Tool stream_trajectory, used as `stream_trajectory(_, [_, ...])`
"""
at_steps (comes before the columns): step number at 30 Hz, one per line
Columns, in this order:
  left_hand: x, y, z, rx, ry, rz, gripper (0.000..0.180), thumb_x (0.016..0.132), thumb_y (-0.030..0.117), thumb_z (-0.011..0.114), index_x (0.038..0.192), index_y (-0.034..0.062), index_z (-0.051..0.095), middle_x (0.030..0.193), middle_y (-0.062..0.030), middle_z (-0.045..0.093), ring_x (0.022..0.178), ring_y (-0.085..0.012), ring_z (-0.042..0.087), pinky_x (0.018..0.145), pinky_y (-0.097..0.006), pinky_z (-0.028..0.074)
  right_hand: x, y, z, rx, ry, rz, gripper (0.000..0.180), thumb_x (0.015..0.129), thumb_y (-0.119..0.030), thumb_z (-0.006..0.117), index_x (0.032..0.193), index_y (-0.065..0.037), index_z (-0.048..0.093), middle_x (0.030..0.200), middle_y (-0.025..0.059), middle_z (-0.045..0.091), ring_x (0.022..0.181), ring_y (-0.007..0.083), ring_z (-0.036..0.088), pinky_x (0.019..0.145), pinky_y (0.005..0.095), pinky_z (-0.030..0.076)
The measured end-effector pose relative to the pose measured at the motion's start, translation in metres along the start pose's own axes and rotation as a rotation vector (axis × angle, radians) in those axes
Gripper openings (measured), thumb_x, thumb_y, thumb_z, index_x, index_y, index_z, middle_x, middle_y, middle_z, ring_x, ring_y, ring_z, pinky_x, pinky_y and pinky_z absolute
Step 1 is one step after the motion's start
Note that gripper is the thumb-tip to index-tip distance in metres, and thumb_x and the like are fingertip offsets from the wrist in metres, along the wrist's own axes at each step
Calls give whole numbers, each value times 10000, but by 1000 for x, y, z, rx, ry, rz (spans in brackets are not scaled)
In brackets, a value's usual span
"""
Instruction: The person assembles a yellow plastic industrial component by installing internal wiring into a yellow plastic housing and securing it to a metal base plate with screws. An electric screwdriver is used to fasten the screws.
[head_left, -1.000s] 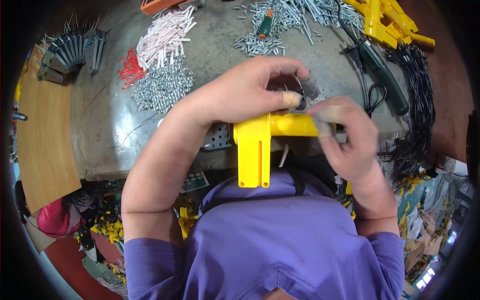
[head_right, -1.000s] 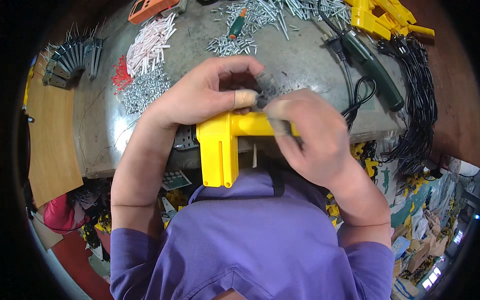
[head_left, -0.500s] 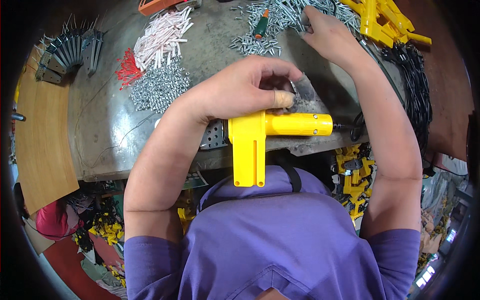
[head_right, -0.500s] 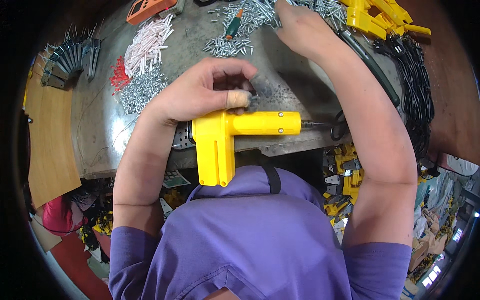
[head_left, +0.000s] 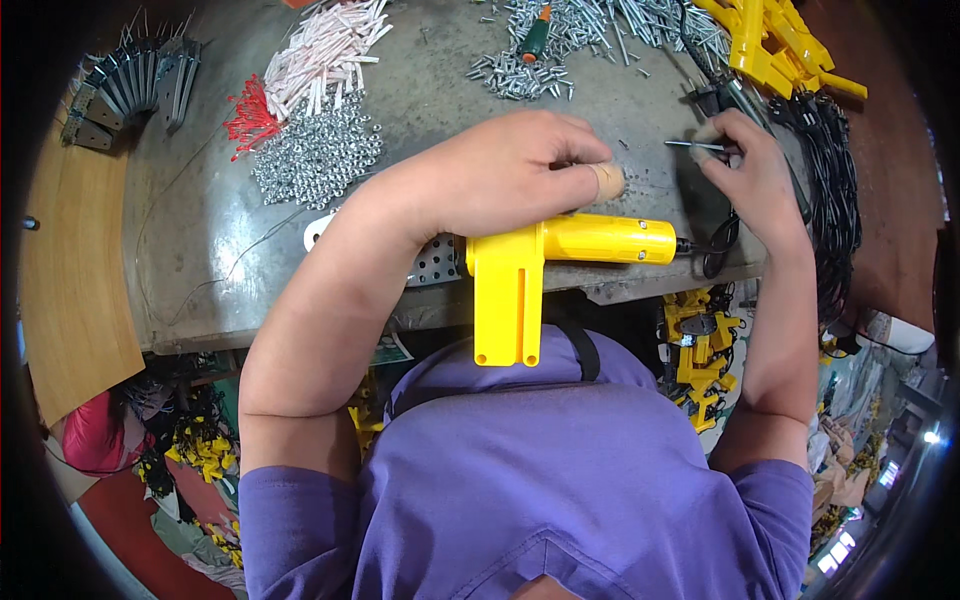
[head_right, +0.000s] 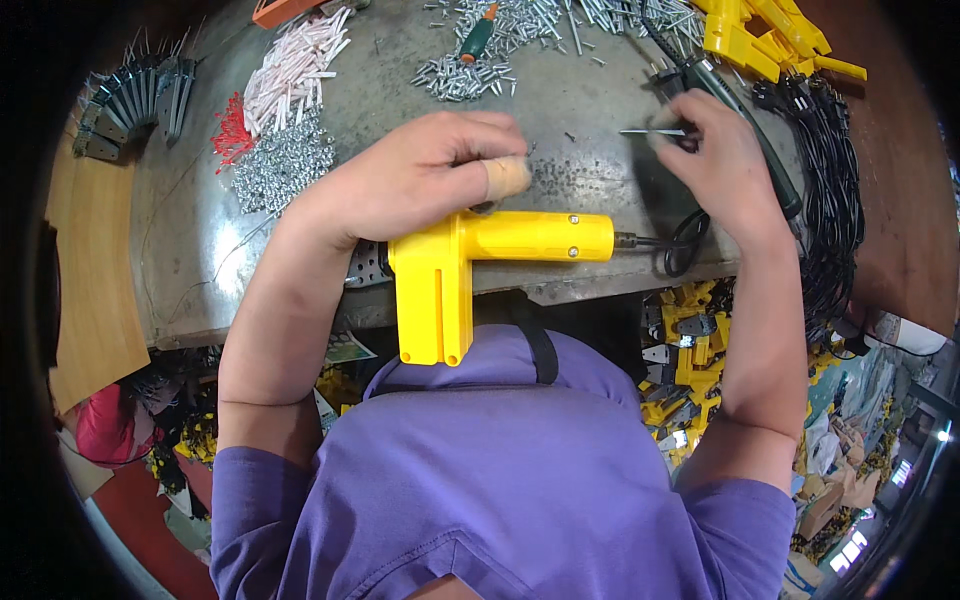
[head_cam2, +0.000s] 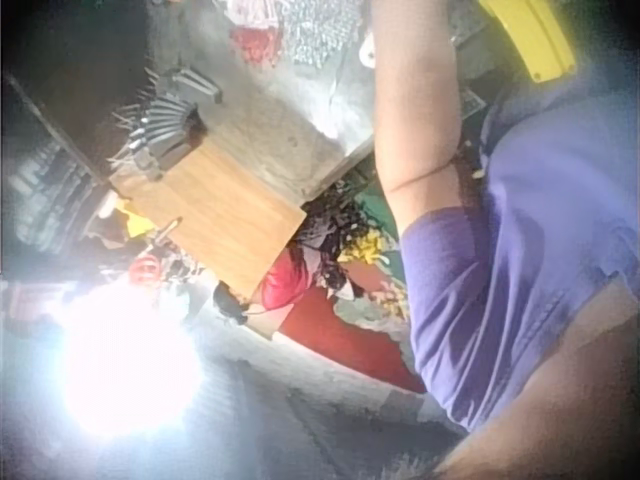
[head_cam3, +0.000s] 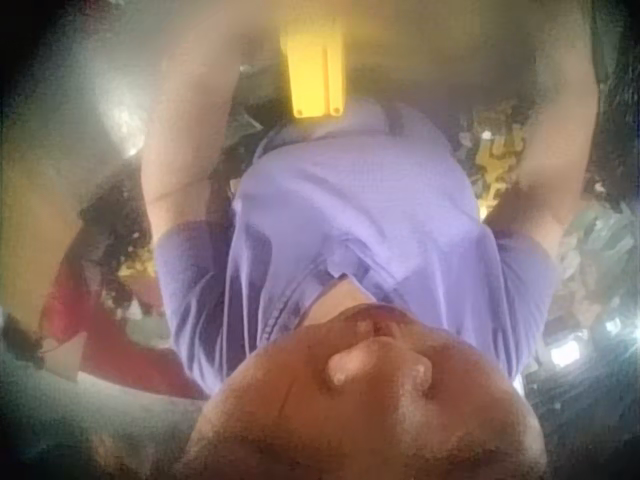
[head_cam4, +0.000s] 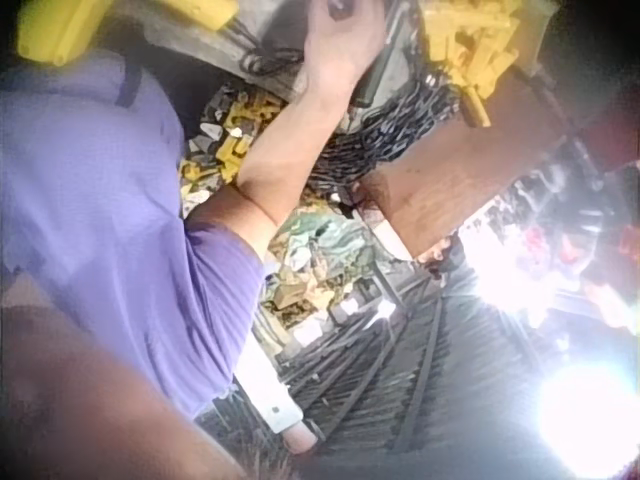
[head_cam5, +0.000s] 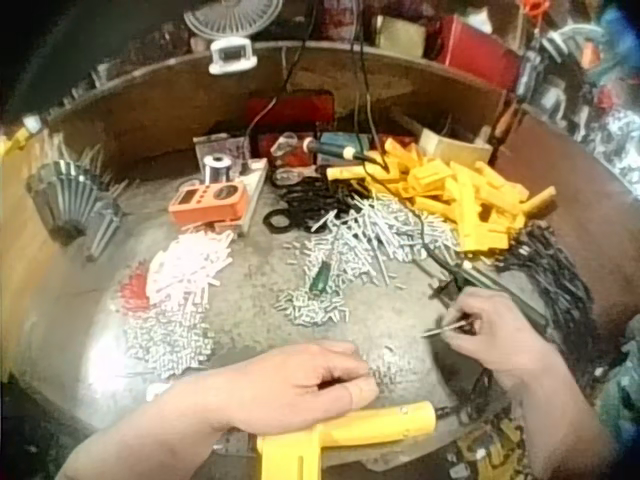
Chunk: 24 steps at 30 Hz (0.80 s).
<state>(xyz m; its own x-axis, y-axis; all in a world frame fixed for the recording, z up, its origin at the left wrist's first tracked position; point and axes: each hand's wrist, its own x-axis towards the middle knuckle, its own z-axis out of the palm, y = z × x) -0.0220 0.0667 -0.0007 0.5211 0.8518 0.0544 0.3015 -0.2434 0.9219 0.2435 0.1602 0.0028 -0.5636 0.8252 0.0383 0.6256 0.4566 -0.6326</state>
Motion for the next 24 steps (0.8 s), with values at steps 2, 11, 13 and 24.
stream_trajectory(2, [-1, 2, 4, 12, 23, -4, 282, 933, 231, 506, 826, -28, 528, 792, -56, 499, 727, -141, 477, 667, -285, 407, -10, -10, -9, -354, 72, -81, 172, 764, -105, 671, 904, -15, 627, 766, 94, 566, 707, 220, 570, 664, 303, 447])
stream_trajectory(11, [0, 2, 0, 26, -12, -87, 305, 956, 258, 482, 807, -8, 498, 666, -36, 446, 655, -119, 422, 614, -301, 400, -60, -102, 52, -146, 149, -505, 156, 677, -23, 699, 792, -43, 597, 767, 85, 494, 659, 273, 540, 584, 368, 462])
stream_trajectory(13, [0, 3, 2, 79, 7, -84, 305, 951, 259, 487, 815, -13, 506, 676, -65, 468, 651, -152, 442, 624, -317, 410, -70, -105, 51, -121, 45, -427, 150, 688, -18, 688, 794, -42, 585, 770, 87, 480, 665, 278, 541, 586, 369, 462])
stream_trajectory(24, [1, 1, 8, 349, 103, -69, 298, 923, 260, 509, 872, -27, 573, 798, -190, 584, 754, -373, 554, 686, -413, 447, -71, -105, 56, -154, 35, -481, 140, 726, -39, 681, 811, -53, 571, 781, 95, 482, 688, 281, 555, 579, 376, 465])
